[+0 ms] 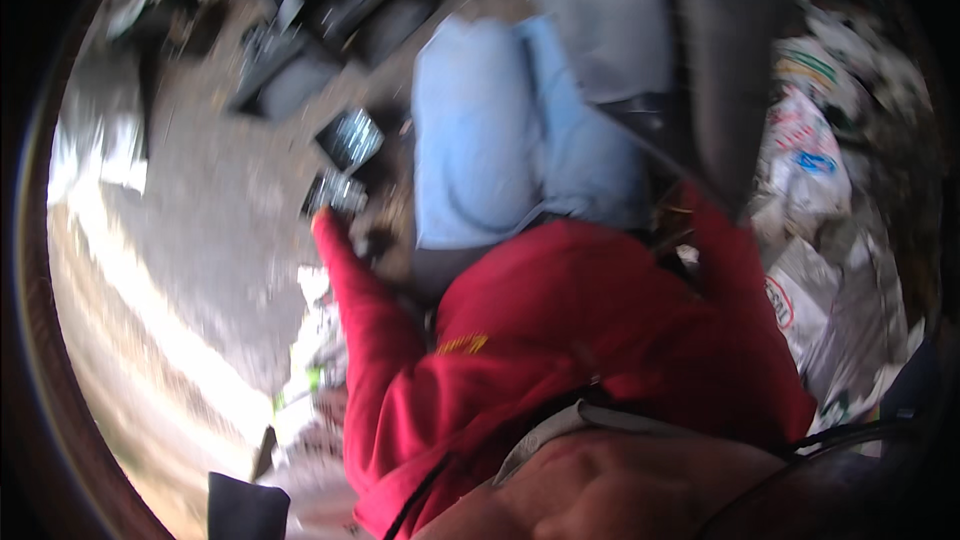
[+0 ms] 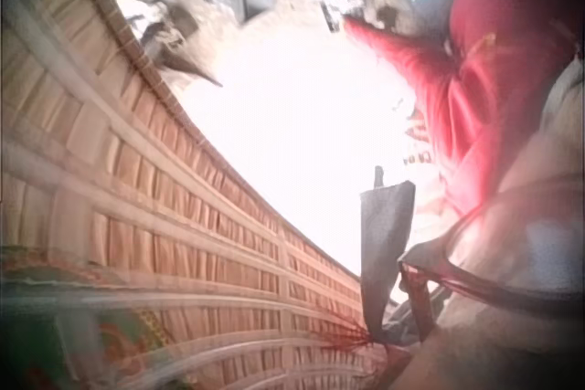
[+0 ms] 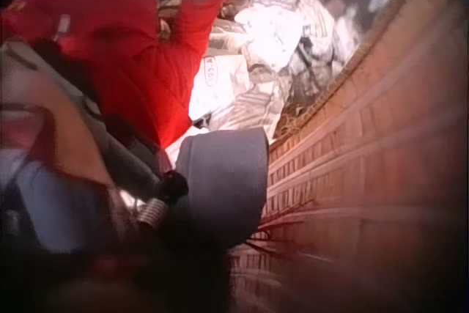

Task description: The person assembles a metal component by inserting bolts and tightening them with a wrench. They reposition the part on their lap and continue fastening multiple bolts to secure the assembly.

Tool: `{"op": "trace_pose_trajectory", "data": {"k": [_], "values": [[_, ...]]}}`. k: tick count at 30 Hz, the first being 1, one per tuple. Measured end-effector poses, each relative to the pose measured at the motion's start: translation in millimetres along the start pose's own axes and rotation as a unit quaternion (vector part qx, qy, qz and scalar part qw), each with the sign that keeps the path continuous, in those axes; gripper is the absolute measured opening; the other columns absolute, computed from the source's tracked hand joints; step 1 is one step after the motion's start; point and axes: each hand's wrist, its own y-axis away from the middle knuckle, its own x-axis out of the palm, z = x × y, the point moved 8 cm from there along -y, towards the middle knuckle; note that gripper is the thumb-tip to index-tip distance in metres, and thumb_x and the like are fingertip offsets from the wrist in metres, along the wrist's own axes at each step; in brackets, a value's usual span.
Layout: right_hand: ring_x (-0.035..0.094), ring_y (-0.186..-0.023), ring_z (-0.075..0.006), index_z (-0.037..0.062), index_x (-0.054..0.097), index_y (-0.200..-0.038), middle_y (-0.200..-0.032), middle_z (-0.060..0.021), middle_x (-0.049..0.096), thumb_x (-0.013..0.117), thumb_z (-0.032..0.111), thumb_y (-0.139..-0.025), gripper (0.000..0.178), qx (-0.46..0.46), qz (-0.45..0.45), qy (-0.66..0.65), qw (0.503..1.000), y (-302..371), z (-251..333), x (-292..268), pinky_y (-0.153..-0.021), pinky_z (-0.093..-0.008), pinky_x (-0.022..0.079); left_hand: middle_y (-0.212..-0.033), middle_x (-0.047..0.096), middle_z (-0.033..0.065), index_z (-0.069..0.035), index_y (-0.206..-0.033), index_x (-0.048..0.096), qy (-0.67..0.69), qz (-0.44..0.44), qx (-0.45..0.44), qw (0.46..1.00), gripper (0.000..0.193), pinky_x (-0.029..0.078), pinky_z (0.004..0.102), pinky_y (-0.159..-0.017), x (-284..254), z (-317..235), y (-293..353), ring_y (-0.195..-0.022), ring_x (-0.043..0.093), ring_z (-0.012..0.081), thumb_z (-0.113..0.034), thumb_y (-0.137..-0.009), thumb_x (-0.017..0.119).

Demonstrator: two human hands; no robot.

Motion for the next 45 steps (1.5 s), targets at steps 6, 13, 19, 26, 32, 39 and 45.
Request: {"op": "trace_pose_trajectory", "data": {"k": [6,13,19,26,32,39,45], "values": [[0.064,-0.106,-0.0223,0.0067,0.059,-0.125,-0.119,-0.0087,0.065,0.057,0.042,-0.095,0.046,0.160,0.064,0.060,0.983,59.4,-100.3,-23.1,-0.093,-0.0363,0.051,-0.100,0.071,0.0198,-0.005,-0.098,0.072,0.405,-0.102,-0.232,0.879,0.042,0.056,0.0442,-0.080,-6.2,19.3,7.3,-0.097,0.069,0.0341,-0.044,-0.082,0.072],[0.064,-0.105,-0.0234,0.0084,0.060,-0.122,-0.118,-0.0072,0.065,0.054,0.042,-0.097,0.042,0.129,0.063,0.132,0.981,83.4,-153.5,-52.4,-0.092,-0.0396,0.052,-0.102,0.072,0.0173,-0.005,-0.099,0.072,0.333,-0.075,-0.231,0.911,0.044,0.056,0.0429,-0.082,-4.9,8.7,-7.7,-0.098,0.069,0.0304,-0.045,-0.081,0.073],[0.056,-0.122,-0.0211,0.0127,0.055,-0.131,-0.128,-0.0043,0.062,0.048,0.031,-0.103,0.034,0.266,0.117,-0.381,0.878,103.0,-126.0,22.2,-0.110,-0.0454,0.040,-0.104,0.073,0.0151,-0.005,-0.101,0.073,0.277,-0.037,-0.246,0.928,0.046,0.056,0.0417,-0.084,9.2,21.6,-35.1,-0.099,0.070,0.0271,-0.046,-0.080,0.074],[0.043,-0.134,-0.0205,0.0192,0.046,-0.139,-0.142,0.0024,0.050,0.053,0.039,-0.100,0.043,0.315,0.071,-0.330,0.887,115.9,-126.5,25.3,-0.113,-0.0448,0.033,-0.093,0.071,0.0066,-0.002,-0.106,0.071,0.702,-0.341,0.024,0.625,0.031,0.047,0.0306,-0.062,-205.6,-67.0,113.5,-0.072,0.063,0.0152,-0.030,-0.095,0.065],[0.035,-0.141,-0.0342,0.0116,0.003,-0.155,-0.153,-0.0186,0.030,0.055,0.052,-0.096,0.088,0.470,0.075,-0.239,0.847,133.0,-149.4,49.8,-0.108,-0.0454,0.039,-0.135,0.052,0.0286,-0.005,-0.086,0.074,0.458,-0.313,0.653,0.516,0.022,0.045,0.0428,-0.095,-391.3,-286.9,420.9,-0.126,0.051,0.0409,-0.025,-0.078,0.075],[0.070,-0.093,-0.0209,0.0017,0.054,-0.132,-0.105,-0.0142,0.070,0.063,0.026,-0.095,0.045,0.061,0.388,0.163,0.905,82.1,-3.6,33.0,-0.078,-0.0286,0.054,-0.110,0.065,0.0232,-0.001,-0.091,0.071,0.460,-0.477,0.516,0.543,0.012,0.050,0.0420,-0.088,-366.7,-278.3,411.5,-0.100,0.065,0.0321,-0.010,-0.082,0.073],[0.040,-0.136,-0.0350,0.0118,0.016,-0.155,-0.142,-0.0233,0.047,0.081,0.036,-0.078,0.104,-0.198,0.222,0.203,0.933,-133.7,0.7,-32.9,-0.111,-0.0440,0.036,-0.105,0.064,0.0212,0.000,-0.096,0.069,0.463,-0.546,0.467,0.519,0.010,0.053,0.0381,-0.081,-354.1,-281.5,413.6,-0.094,0.065,0.0320,-0.008,-0.089,0.067]]}}
